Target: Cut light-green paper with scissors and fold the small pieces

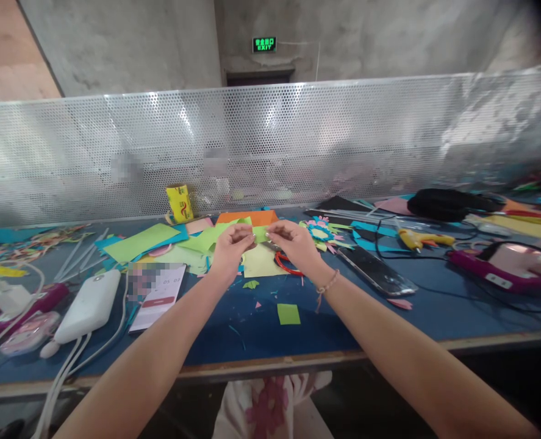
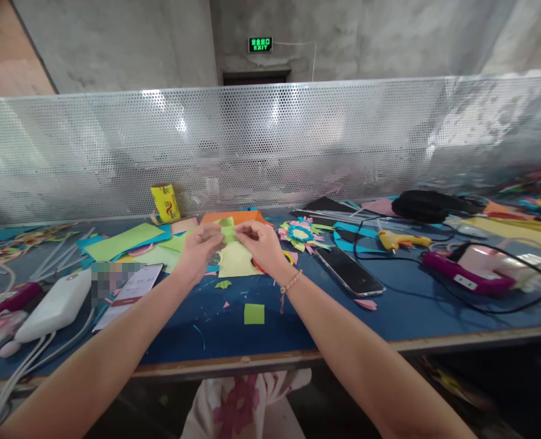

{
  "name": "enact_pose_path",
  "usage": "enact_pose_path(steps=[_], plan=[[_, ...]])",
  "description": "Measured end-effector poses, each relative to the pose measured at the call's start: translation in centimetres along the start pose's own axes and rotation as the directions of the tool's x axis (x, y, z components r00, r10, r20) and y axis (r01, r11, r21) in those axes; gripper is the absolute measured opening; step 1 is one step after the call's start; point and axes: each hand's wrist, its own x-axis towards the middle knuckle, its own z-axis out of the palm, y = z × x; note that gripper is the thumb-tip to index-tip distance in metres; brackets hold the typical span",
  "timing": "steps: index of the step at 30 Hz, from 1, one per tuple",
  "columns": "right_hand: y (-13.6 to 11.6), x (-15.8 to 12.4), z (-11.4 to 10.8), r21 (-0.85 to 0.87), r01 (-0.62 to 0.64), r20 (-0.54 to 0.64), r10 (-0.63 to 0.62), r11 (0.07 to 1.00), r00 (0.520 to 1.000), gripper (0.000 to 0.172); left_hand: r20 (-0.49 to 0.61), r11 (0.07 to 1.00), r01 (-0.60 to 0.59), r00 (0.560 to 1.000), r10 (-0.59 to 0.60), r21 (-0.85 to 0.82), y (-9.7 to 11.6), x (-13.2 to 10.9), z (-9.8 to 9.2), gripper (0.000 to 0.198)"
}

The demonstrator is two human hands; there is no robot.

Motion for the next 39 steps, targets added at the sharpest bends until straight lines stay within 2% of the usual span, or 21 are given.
enact_pose_path(steps=[3, 8, 14, 22, 31, 39], plan=[[0.0, 0.1, -0.1, 0.057, -0.017, 0.014, 0.016, 0.998, 1.000, 0.014, -0.009, 0.998, 0.056, 0.998, -0.056, -0.030, 0.1, 0.0, 0.1, 0.026], [0.0, 0.1, 0.0, 0.151, -0.071, 0.042, 0.065, 0.986, 0.997, 0.033, -0.005, 0.987, 0.128, 0.992, -0.129, -0.100, 0.1, 0.0, 0.2, 0.021], [0.8, 0.2, 0.2, 0.294, -0.163, 0.033, 0.160, 0.942, 0.987, 0.019, -0.001, 0.986, 0.124, 0.992, -0.125, -0.113, 0.1, -0.1, 0.3, 0.019], [-0.3, 0.0, 0.3, 0.511, -0.363, 0.140, 0.341, 0.779, 0.930, 0.020, 0.038, 0.982, 0.157, 0.987, -0.154, -0.103, 0.0, -0.1, 0.3, 0.017], [-0.4, -0.1, 0.2, 0.534, -0.403, 0.204, 0.349, 0.743, 0.915, 0.017, 0.112, 0.975, 0.194, 0.977, -0.182, -0.106, -0.1, 0.0, 0.1, 0.018], [-0.3, -0.1, 0.1, 0.538, -0.430, 0.257, 0.345, 0.725, 0.903, 0.018, 0.109, 0.978, 0.179, 0.980, -0.168, -0.111, 0.0, 0.0, 0.1, 0.018]])
